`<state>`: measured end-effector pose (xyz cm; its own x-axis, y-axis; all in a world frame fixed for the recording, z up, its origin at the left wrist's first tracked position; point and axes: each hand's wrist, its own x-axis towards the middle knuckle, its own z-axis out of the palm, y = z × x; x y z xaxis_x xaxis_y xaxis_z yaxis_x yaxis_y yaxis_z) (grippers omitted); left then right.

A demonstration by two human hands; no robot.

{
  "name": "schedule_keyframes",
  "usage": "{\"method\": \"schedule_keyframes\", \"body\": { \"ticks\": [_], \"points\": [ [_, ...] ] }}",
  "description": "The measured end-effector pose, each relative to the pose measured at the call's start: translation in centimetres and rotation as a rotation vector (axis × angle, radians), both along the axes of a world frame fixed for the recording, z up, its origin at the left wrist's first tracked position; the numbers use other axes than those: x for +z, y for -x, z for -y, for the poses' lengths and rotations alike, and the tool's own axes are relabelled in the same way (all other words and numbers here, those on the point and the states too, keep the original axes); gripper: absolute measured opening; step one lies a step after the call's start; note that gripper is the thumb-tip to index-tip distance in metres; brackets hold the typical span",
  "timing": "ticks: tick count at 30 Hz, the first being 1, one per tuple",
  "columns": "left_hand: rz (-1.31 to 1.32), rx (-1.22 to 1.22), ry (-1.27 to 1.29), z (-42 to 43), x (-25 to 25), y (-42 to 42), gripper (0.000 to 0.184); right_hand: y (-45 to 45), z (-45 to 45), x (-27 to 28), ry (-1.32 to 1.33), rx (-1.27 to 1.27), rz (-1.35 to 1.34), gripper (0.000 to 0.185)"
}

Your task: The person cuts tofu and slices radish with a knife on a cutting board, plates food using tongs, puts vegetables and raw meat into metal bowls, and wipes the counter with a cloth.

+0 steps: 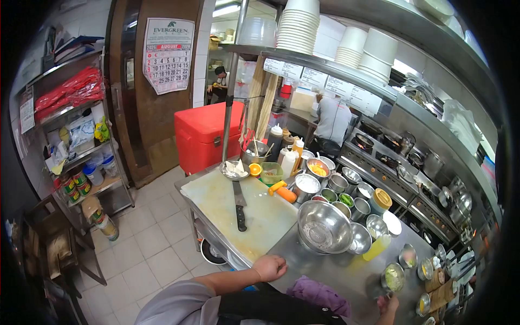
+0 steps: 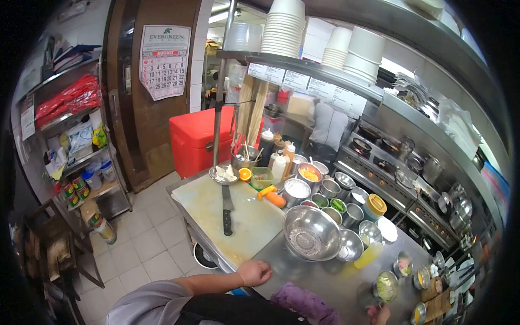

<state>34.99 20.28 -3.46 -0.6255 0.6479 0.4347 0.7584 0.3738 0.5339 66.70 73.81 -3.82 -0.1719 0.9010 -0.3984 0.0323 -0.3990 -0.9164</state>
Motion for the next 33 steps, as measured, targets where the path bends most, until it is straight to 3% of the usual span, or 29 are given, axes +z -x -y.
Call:
{"method": "schedule_keyframes", "body": {
  "ticks": [3,6,8,10,12,14,15,16,17,19,21,24,29,32,33],
  "points": [
    [0.013,-0.029,0.000,0.4,0.7,-0.1,0.023,-0.8,-2.0,-3.8,-0.138,0.119,0.068,0.022],
    [0.049,-0.061,-0.034,0.4,0.6,-0.1,0.022,0.5,1.7,-5.3,-0.532,0.214,0.262,0.017],
    [0.052,-0.085,-0.029,0.5,0.5,-0.1,0.022,2.3,5.8,-7.0,-1.098,0.186,0.535,0.014],
    [0.065,-0.101,-0.026,0.6,0.6,0.0,0.021,5.3,19.4,0.8,-1.232,0.421,0.445,0.019],
    [0.090,-0.122,-0.021,0.6,0.7,0.0,0.021,6.6,27.5,5.5,-1.295,0.793,0.567,0.026],
    [0.082,-0.132,-0.042,0.4,-0.2,1.1,0.019,7.9,29.9,3.0,-1.771,0.788,0.659,0.034],
    [0.097,-0.169,-0.041,0.2,-0.7,0.9,0.019,8.4,30.6,1.6,-1.507,0.864,0.699,0.040],
    [0.150,-0.164,-0.048,0.1,-1.7,0.8,0.018,8.7,30.3,0.2,-1.454,0.861,0.668,0.043],
    [0.212,-0.175,-0.034,0.2,-1.9,1.1,0.017,8.9,31.1,0.6,-1.524,0.795,0.628,0.047],
    [0.123,-0.199,-0.055,-0.1,-2.3,1.6,0.014,9.4,33.2,5.4,-1.420,0.860,0.645,0.051],
    [0.106,-0.212,-0.102,-0.7,-3.6,2.0,0.011,9.4,33.1,4.4,-1.522,0.955,0.591,0.051],
    [0.082,-0.206,-0.102,-1.0,-2.1,1.0,0.008,9.9,33.9,2.9,-1.437,1.076,0.681,0.049],
    [-0.004,-0.178,-0.099,-1.3,-1.7,0.7,0.009,11.9,31.3,1.0,-1.485,0.936,0.579,0.041],
    [0.013,-0.154,-0.022,-1.2,-1.6,0.5,0.010,9.2,24.4,-0.4,-1.407,0.753,0.616,0.037],
    [0.000,-0.160,-0.017,-1.4,-1.4,0.5,0.010,7.1,22.0,-0.6,-1.353,0.639,0.808,0.036]
  ]
}}
